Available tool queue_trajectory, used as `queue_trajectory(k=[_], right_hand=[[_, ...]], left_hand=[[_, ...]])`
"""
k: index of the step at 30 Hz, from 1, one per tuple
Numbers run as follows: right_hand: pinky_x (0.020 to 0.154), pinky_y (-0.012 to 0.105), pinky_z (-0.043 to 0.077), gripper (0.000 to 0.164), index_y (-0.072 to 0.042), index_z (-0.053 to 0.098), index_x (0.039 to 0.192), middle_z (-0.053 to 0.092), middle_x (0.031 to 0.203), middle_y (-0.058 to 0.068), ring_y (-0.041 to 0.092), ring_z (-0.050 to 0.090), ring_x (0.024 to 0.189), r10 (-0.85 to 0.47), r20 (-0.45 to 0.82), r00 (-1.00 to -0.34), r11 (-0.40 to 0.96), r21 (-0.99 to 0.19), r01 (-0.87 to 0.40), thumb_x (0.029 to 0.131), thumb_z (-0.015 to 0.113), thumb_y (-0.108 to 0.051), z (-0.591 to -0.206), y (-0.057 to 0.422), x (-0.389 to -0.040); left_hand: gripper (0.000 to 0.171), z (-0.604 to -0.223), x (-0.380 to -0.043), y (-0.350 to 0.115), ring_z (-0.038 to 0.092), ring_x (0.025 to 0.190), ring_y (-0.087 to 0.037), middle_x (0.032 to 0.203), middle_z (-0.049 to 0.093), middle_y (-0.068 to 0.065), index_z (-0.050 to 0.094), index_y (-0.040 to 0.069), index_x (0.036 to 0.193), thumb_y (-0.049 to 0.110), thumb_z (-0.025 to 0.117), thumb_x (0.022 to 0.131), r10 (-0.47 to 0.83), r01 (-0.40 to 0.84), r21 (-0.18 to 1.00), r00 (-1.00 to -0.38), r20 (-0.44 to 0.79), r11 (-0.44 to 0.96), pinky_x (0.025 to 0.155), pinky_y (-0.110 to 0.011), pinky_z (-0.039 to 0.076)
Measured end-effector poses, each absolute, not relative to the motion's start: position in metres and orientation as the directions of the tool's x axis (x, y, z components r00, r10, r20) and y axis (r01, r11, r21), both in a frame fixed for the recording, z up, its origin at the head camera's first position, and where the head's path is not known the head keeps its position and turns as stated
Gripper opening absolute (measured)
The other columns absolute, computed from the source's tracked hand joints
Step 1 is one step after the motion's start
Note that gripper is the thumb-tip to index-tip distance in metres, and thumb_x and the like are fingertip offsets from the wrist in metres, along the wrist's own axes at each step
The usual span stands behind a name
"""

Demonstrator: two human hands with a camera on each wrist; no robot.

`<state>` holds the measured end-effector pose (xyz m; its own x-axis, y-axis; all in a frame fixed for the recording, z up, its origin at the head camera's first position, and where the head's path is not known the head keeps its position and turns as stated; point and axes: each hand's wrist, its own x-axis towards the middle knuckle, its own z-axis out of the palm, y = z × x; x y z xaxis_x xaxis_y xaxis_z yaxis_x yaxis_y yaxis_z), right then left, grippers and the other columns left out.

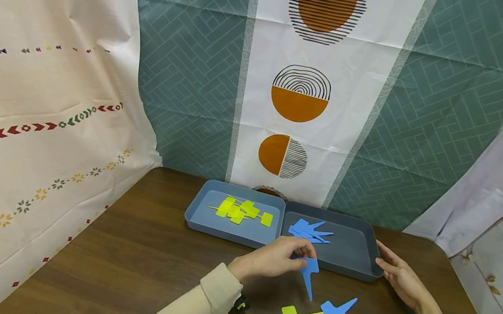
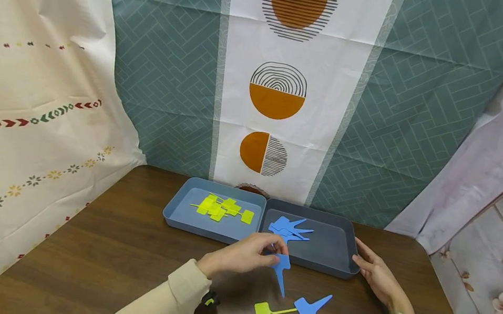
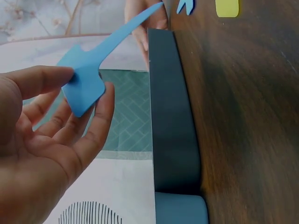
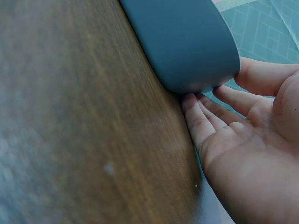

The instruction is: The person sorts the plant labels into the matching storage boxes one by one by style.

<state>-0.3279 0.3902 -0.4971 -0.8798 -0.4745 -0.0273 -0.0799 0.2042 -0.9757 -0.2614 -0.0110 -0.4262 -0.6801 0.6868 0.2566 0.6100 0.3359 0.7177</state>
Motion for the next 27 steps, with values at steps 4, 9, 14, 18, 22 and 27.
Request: queue_trajectory(k=[4, 9, 14, 18, 22, 27], right_hand=[[0.097, 0.008, 0.039, 0.071, 0.002, -0.006, 0.164, -0.012, 0.167, 0.032, -0.020, 0.041, 0.126, -0.480, -0.001, -0.877, 0.183, -0.978, -0.099, 0.114, 0.041, -0.016, -0.497, 0.390, -0.328], [0.096, 0.008, 0.039, 0.071, 0.001, -0.005, 0.164, -0.012, 0.168, 0.031, -0.021, 0.041, 0.125, -0.472, -0.009, -0.881, 0.184, -0.979, -0.088, 0.114, 0.042, -0.017, -0.497, 0.390, -0.328], [0.096, 0.008, 0.038, 0.071, 0.001, -0.005, 0.164, -0.012, 0.168, 0.031, -0.021, 0.039, 0.125, -0.475, -0.011, -0.880, 0.184, -0.979, -0.087, 0.114, 0.042, -0.017, -0.498, 0.389, -0.328], [0.095, 0.008, 0.038, 0.072, 0.001, -0.005, 0.164, -0.012, 0.168, 0.032, -0.021, 0.040, 0.125, -0.473, -0.015, -0.881, 0.187, -0.979, -0.083, 0.114, 0.042, -0.018, -0.498, 0.389, -0.329], [0.094, 0.007, 0.038, 0.072, -0.001, -0.004, 0.165, -0.013, 0.168, 0.031, -0.023, 0.039, 0.121, -0.459, -0.038, -0.888, 0.207, -0.976, -0.065, 0.113, 0.043, -0.019, -0.497, 0.389, -0.329], [0.094, 0.008, 0.038, 0.072, -0.001, -0.005, 0.165, -0.014, 0.167, 0.032, -0.024, 0.039, 0.120, -0.466, -0.034, -0.884, 0.203, -0.977, -0.069, 0.113, 0.043, -0.018, -0.494, 0.390, -0.328]], left_hand=[[0.015, -0.425, -0.261, -0.011, 0.057, 0.096, 0.000, 0.108, 0.065, 0.005, 0.065, 0.013, 0.118, 0.008, 0.062, 0.105, 0.666, 0.590, 0.738, -0.698, 0.263, 0.328, 0.084, -0.017, 0.050], [0.014, -0.423, -0.262, -0.012, 0.057, 0.099, -0.001, 0.109, 0.065, 0.006, 0.066, 0.014, 0.118, 0.009, 0.063, 0.105, 0.666, 0.594, 0.741, -0.694, 0.275, 0.313, 0.088, -0.018, 0.050], [0.015, -0.417, -0.266, -0.013, 0.058, 0.099, -0.002, 0.109, 0.066, 0.005, 0.066, 0.013, 0.118, 0.008, 0.064, 0.104, 0.659, 0.595, 0.737, -0.699, 0.278, 0.320, 0.088, -0.019, 0.051], [0.016, -0.408, -0.272, -0.011, 0.059, 0.097, -0.005, 0.107, 0.066, 0.003, 0.067, 0.012, 0.118, 0.007, 0.065, 0.103, 0.663, 0.625, 0.708, -0.687, 0.298, 0.330, 0.088, -0.018, 0.050], [0.016, -0.398, -0.280, -0.010, 0.060, 0.095, -0.007, 0.105, 0.066, 0.000, 0.067, 0.012, 0.118, 0.005, 0.065, 0.103, 0.653, 0.627, 0.706, -0.691, 0.309, 0.329, 0.085, -0.019, 0.051], [0.017, -0.388, -0.288, -0.007, 0.060, 0.096, -0.009, 0.107, 0.065, -0.001, 0.068, 0.013, 0.119, 0.006, 0.066, 0.103, 0.633, 0.600, 0.726, -0.715, 0.297, 0.336, 0.082, -0.020, 0.051]])
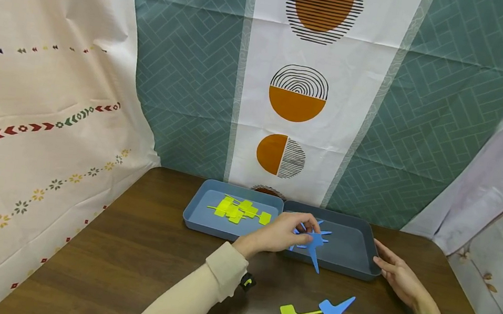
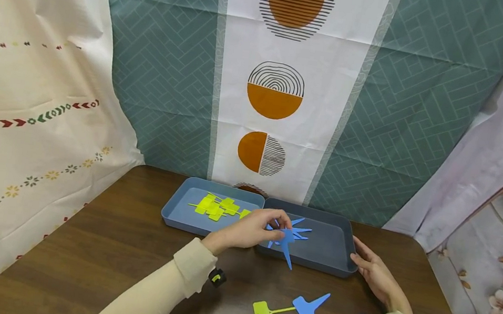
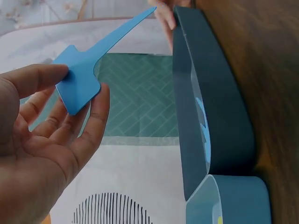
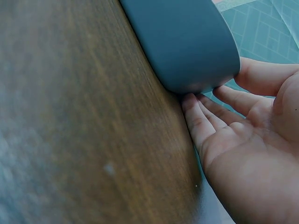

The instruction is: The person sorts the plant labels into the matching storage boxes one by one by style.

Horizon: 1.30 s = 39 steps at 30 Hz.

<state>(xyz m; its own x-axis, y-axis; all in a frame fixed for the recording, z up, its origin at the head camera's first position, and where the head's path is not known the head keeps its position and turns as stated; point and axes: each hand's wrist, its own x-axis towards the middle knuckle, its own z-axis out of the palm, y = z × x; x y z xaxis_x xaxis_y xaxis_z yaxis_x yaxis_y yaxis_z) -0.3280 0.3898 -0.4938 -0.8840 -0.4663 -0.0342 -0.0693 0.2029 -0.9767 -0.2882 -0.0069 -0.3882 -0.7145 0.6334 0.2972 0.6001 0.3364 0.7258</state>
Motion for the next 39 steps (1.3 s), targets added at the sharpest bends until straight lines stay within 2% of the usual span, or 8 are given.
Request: queue_trajectory(k=[11, 18, 22, 25, 31, 34, 36, 39], right_hand=[[0.095, 0.008, 0.038, 0.071, 0.000, -0.005, 0.165, -0.015, 0.166, 0.034, -0.023, 0.039, 0.121, -0.478, -0.009, -0.878, 0.184, -0.979, -0.090, 0.114, 0.042, -0.016, -0.495, 0.390, -0.327], [0.095, 0.008, 0.038, 0.072, -0.001, -0.005, 0.165, -0.014, 0.167, 0.033, -0.018, 0.036, 0.127, -0.468, -0.017, -0.884, 0.188, -0.979, -0.081, 0.113, 0.043, -0.016, -0.497, 0.391, -0.327], [0.094, 0.009, 0.038, 0.073, -0.003, -0.004, 0.165, -0.013, 0.168, 0.031, 0.009, 0.021, 0.151, -0.462, -0.036, -0.886, 0.210, -0.975, -0.070, 0.113, 0.044, -0.019, -0.496, 0.391, -0.328], [0.094, 0.009, 0.038, 0.073, -0.004, -0.004, 0.166, -0.012, 0.169, 0.029, 0.031, 0.007, 0.156, -0.450, -0.048, -0.892, 0.220, -0.974, -0.058, 0.113, 0.044, -0.019, -0.495, 0.390, -0.328], [0.094, 0.008, 0.038, 0.073, -0.003, -0.004, 0.166, -0.012, 0.169, 0.029, 0.039, 0.002, 0.155, -0.443, -0.050, -0.895, 0.215, -0.975, -0.052, 0.113, 0.044, -0.019, -0.494, 0.390, -0.328], [0.094, 0.008, 0.038, 0.073, -0.003, -0.004, 0.165, -0.012, 0.169, 0.030, 0.034, 0.006, 0.156, -0.443, -0.047, -0.895, 0.214, -0.975, -0.055, 0.113, 0.044, -0.019, -0.494, 0.390, -0.327], [0.095, 0.008, 0.038, 0.073, -0.002, -0.004, 0.165, -0.011, 0.169, 0.030, 0.017, 0.017, 0.154, -0.447, -0.042, -0.894, 0.211, -0.976, -0.060, 0.113, 0.044, -0.020, -0.494, 0.390, -0.326], [0.095, 0.008, 0.038, 0.073, 0.000, -0.004, 0.165, -0.010, 0.168, 0.032, -0.011, 0.033, 0.136, -0.452, -0.028, -0.892, 0.201, -0.977, -0.072, 0.113, 0.044, -0.019, -0.494, 0.389, -0.326]], left_hand=[[0.017, -0.369, -0.320, 0.008, 0.059, 0.092, -0.009, 0.104, 0.065, 0.000, 0.068, 0.009, 0.120, 0.009, 0.064, 0.104, 0.626, 0.595, 0.717, -0.725, 0.285, 0.363, 0.083, -0.019, 0.049], [0.015, -0.351, -0.341, 0.018, 0.062, 0.090, -0.014, 0.106, 0.064, 0.002, 0.067, 0.014, 0.120, 0.013, 0.060, 0.107, 0.629, 0.561, 0.688, -0.753, 0.193, 0.460, 0.075, -0.021, 0.051], [0.015, -0.345, -0.352, 0.022, 0.061, 0.088, -0.014, 0.103, 0.064, 0.002, 0.069, 0.015, 0.119, 0.014, 0.059, 0.107, 0.616, 0.547, 0.670, -0.770, 0.167, 0.502, 0.073, -0.023, 0.050], [0.017, -0.343, -0.359, 0.026, 0.061, 0.088, -0.014, 0.102, 0.066, 0.000, 0.071, 0.014, 0.119, 0.013, 0.059, 0.107, 0.624, 0.557, 0.644, -0.766, 0.154, 0.524, 0.073, -0.023, 0.050], [0.023, -0.346, -0.370, 0.037, 0.064, 0.105, -0.014, 0.122, 0.072, -0.003, 0.077, 0.012, 0.120, 0.008, 0.057, 0.107, 0.653, 0.571, 0.613, -0.749, 0.115, 0.547, 0.084, -0.022, 0.051], [0.024, -0.349, -0.373, 0.044, 0.065, 0.112, -0.015, 0.126, 0.072, -0.003, 0.078, 0.012, 0.120, 0.006, 0.058, 0.106, 0.659, 0.566, 0.611, -0.746, 0.095, 0.554, 0.087, -0.022, 0.052], [0.025, -0.351, -0.373, 0.048, 0.065, 0.112, -0.015, 0.125, 0.073, -0.003, 0.078, 0.011, 0.120, 0.005, 0.059, 0.106, 0.660, 0.564, 0.612, -0.746, 0.089, 0.554, 0.087, -0.021, 0.052], [0.025, -0.354, -0.373, 0.054, 0.065, 0.107, -0.012, 0.124, 0.074, -0.002, 0.079, 0.012, 0.119, 0.005, 0.059, 0.105, 0.654, 0.552, 0.617, -0.752, 0.078, 0.561, 0.084, -0.019, 0.051]])
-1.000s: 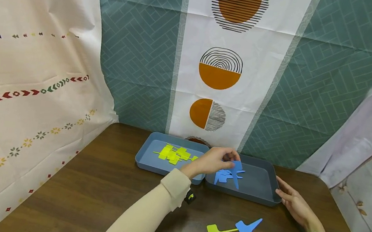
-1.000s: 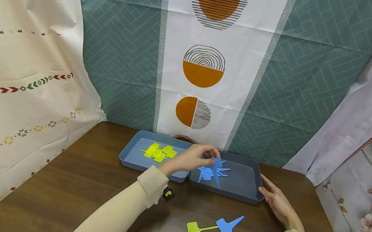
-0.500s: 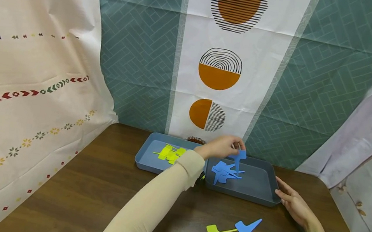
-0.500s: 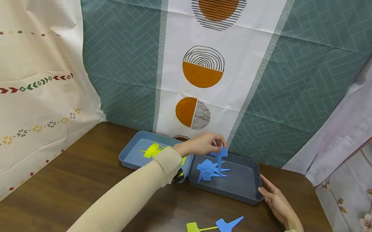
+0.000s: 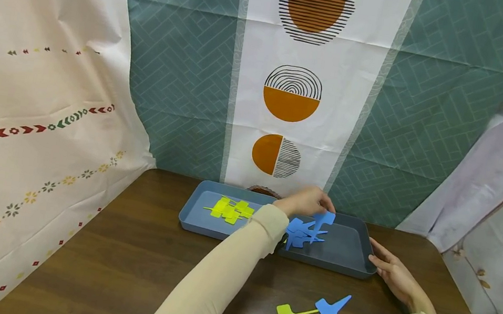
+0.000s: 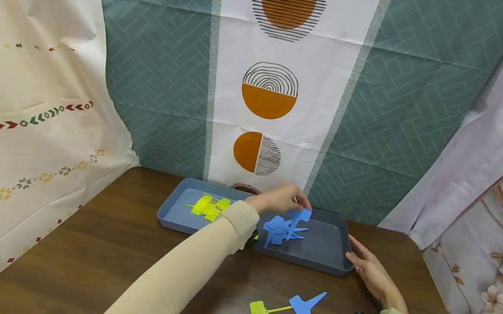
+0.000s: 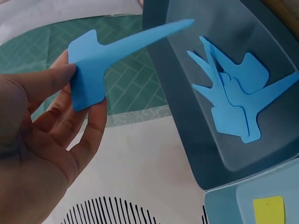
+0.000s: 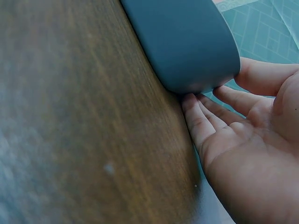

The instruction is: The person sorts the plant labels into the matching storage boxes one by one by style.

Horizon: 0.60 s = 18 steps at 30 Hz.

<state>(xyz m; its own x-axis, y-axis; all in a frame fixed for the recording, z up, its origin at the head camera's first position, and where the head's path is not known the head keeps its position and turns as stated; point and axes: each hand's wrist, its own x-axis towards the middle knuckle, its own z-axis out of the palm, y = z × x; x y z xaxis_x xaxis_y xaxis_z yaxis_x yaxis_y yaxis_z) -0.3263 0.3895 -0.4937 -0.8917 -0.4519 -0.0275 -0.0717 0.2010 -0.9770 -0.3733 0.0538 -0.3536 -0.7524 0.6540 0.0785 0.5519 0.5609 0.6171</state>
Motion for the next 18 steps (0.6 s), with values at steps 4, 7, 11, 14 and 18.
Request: queue_trajectory(k=[4, 7, 11, 14, 18], right_hand=[[0.095, 0.008, 0.038, 0.072, 0.001, -0.003, 0.165, -0.010, 0.167, 0.033, -0.022, 0.039, 0.121, -0.463, -0.014, -0.886, 0.184, -0.980, -0.081, 0.113, 0.043, -0.017, -0.4947, 0.3878, -0.3274], [0.096, 0.008, 0.039, 0.071, 0.001, -0.003, 0.164, -0.010, 0.167, 0.034, -0.022, 0.040, 0.122, -0.470, -0.008, -0.883, 0.177, -0.980, -0.086, 0.113, 0.043, -0.017, -0.4952, 0.3873, -0.3282], [0.096, 0.009, 0.038, 0.071, 0.001, -0.003, 0.164, -0.011, 0.167, 0.033, -0.022, 0.039, 0.122, -0.471, -0.004, -0.882, 0.179, -0.980, -0.091, 0.113, 0.042, -0.016, -0.4956, 0.3881, -0.3289], [0.095, 0.009, 0.038, 0.071, 0.000, -0.003, 0.165, -0.011, 0.168, 0.032, -0.021, 0.037, 0.124, -0.470, -0.009, -0.882, 0.184, -0.979, -0.088, 0.113, 0.043, -0.016, -0.4954, 0.3892, -0.3288], [0.095, 0.008, 0.038, 0.071, 0.000, -0.003, 0.165, -0.011, 0.168, 0.032, -0.021, 0.038, 0.124, -0.465, -0.012, -0.885, 0.186, -0.979, -0.084, 0.113, 0.043, -0.017, -0.4944, 0.3900, -0.3273]], left_hand=[[0.027, -0.3545, -0.3713, 0.0568, 0.063, 0.100, -0.013, 0.126, 0.072, -0.005, 0.077, 0.011, 0.121, 0.003, 0.057, 0.106, 0.636, 0.528, 0.618, -0.769, 0.057, 0.583, 0.077, -0.019, 0.048], [0.028, -0.3524, -0.3697, 0.0577, 0.063, 0.101, -0.016, 0.128, 0.071, -0.009, 0.076, 0.011, 0.123, 0.002, 0.055, 0.107, 0.625, 0.518, 0.611, -0.780, 0.048, 0.599, 0.078, -0.021, 0.048], [0.027, -0.3483, -0.3671, 0.0586, 0.063, 0.108, -0.016, 0.127, 0.070, -0.009, 0.075, 0.013, 0.123, 0.004, 0.055, 0.107, 0.624, 0.526, 0.593, -0.780, 0.051, 0.610, 0.084, -0.022, 0.051], [0.026, -0.3465, -0.3650, 0.0588, 0.063, 0.107, -0.015, 0.123, 0.071, -0.005, 0.076, 0.015, 0.122, 0.006, 0.057, 0.107, 0.630, 0.535, 0.585, -0.775, 0.052, 0.610, 0.085, -0.022, 0.051], [0.025, -0.3465, -0.3634, 0.0584, 0.063, 0.105, -0.013, 0.121, 0.071, -0.002, 0.076, 0.015, 0.122, 0.007, 0.057, 0.107, 0.639, 0.542, 0.581, -0.768, 0.049, 0.607, 0.086, -0.022, 0.051]])
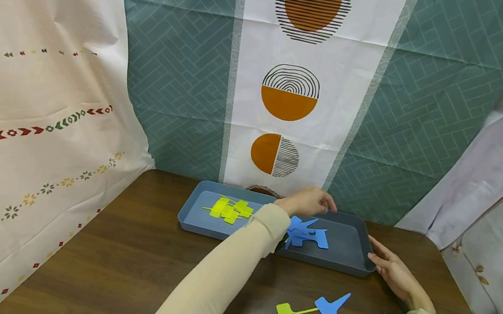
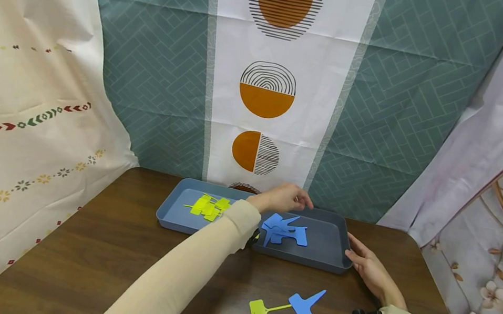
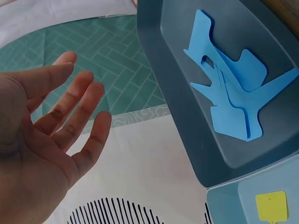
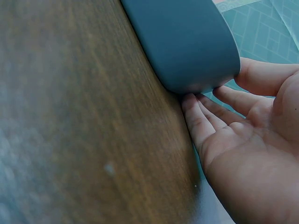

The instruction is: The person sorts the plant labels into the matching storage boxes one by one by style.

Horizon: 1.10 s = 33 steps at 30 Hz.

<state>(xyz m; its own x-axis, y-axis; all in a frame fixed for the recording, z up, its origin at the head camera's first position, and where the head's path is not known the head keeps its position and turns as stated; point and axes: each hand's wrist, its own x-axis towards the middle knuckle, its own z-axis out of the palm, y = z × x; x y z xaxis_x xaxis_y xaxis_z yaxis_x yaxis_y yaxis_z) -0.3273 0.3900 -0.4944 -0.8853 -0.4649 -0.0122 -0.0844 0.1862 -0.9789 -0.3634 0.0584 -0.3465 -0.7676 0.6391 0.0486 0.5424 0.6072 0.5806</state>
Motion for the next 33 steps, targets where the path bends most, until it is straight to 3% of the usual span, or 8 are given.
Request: queue_trajectory(k=[5, 11, 15, 26, 33], right_hand=[[0.095, 0.009, 0.038, 0.071, 0.000, -0.003, 0.165, -0.011, 0.167, 0.033, -0.021, 0.039, 0.123, -0.471, -0.006, -0.882, 0.180, -0.979, -0.090, 0.113, 0.043, -0.017, -0.494, 0.389, -0.327], [0.095, 0.008, 0.038, 0.072, 0.000, -0.003, 0.165, -0.011, 0.167, 0.033, -0.022, 0.040, 0.122, -0.473, -0.009, -0.881, 0.186, -0.979, -0.090, 0.113, 0.044, -0.018, -0.495, 0.389, -0.327], [0.094, 0.009, 0.037, 0.072, -0.002, -0.003, 0.165, -0.012, 0.168, 0.030, -0.023, 0.038, 0.121, -0.465, -0.023, -0.885, 0.201, -0.976, -0.080, 0.113, 0.043, -0.019, -0.494, 0.389, -0.327], [0.094, 0.008, 0.039, 0.072, 0.002, -0.005, 0.164, -0.012, 0.167, 0.033, -0.023, 0.040, 0.119, -0.456, -0.024, -0.889, 0.197, -0.978, -0.075, 0.113, 0.043, -0.016, -0.495, 0.389, -0.328], [0.094, 0.008, 0.039, 0.071, 0.002, -0.005, 0.164, -0.012, 0.167, 0.034, -0.023, 0.040, 0.120, -0.458, -0.019, -0.889, 0.195, -0.978, -0.079, 0.114, 0.042, -0.016, -0.495, 0.389, -0.328]], left_hand=[[0.025, -0.349, -0.364, 0.056, 0.064, 0.107, -0.013, 0.128, 0.071, -0.006, 0.076, 0.014, 0.122, 0.007, 0.057, 0.107, 0.642, 0.535, 0.598, -0.765, 0.044, 0.597, 0.086, -0.022, 0.051], [0.025, -0.353, -0.359, 0.055, 0.061, 0.086, -0.012, 0.116, 0.072, -0.001, 0.075, 0.015, 0.123, 0.009, 0.057, 0.107, 0.678, 0.575, 0.569, -0.734, 0.042, 0.587, 0.074, -0.020, 0.048], [0.025, -0.360, -0.349, 0.054, 0.058, 0.081, -0.011, 0.114, 0.072, -0.002, 0.074, 0.016, 0.126, 0.011, 0.056, 0.108, 0.723, 0.609, 0.565, -0.690, 0.031, 0.557, 0.070, -0.019, 0.046], [0.025, -0.383, -0.317, 0.048, 0.065, 0.096, -0.008, 0.111, 0.068, 0.004, 0.073, 0.016, 0.128, 0.013, 0.059, 0.107, 0.780, 0.659, 0.575, -0.624, 0.056, 0.485, 0.080, -0.014, 0.050], [0.025, -0.391, -0.299, 0.048, 0.062, 0.098, -0.001, 0.111, 0.066, 0.007, 0.072, 0.016, 0.129, 0.015, 0.061, 0.107, 0.807, 0.696, 0.552, -0.587, 0.069, 0.459, 0.083, -0.011, 0.048]])
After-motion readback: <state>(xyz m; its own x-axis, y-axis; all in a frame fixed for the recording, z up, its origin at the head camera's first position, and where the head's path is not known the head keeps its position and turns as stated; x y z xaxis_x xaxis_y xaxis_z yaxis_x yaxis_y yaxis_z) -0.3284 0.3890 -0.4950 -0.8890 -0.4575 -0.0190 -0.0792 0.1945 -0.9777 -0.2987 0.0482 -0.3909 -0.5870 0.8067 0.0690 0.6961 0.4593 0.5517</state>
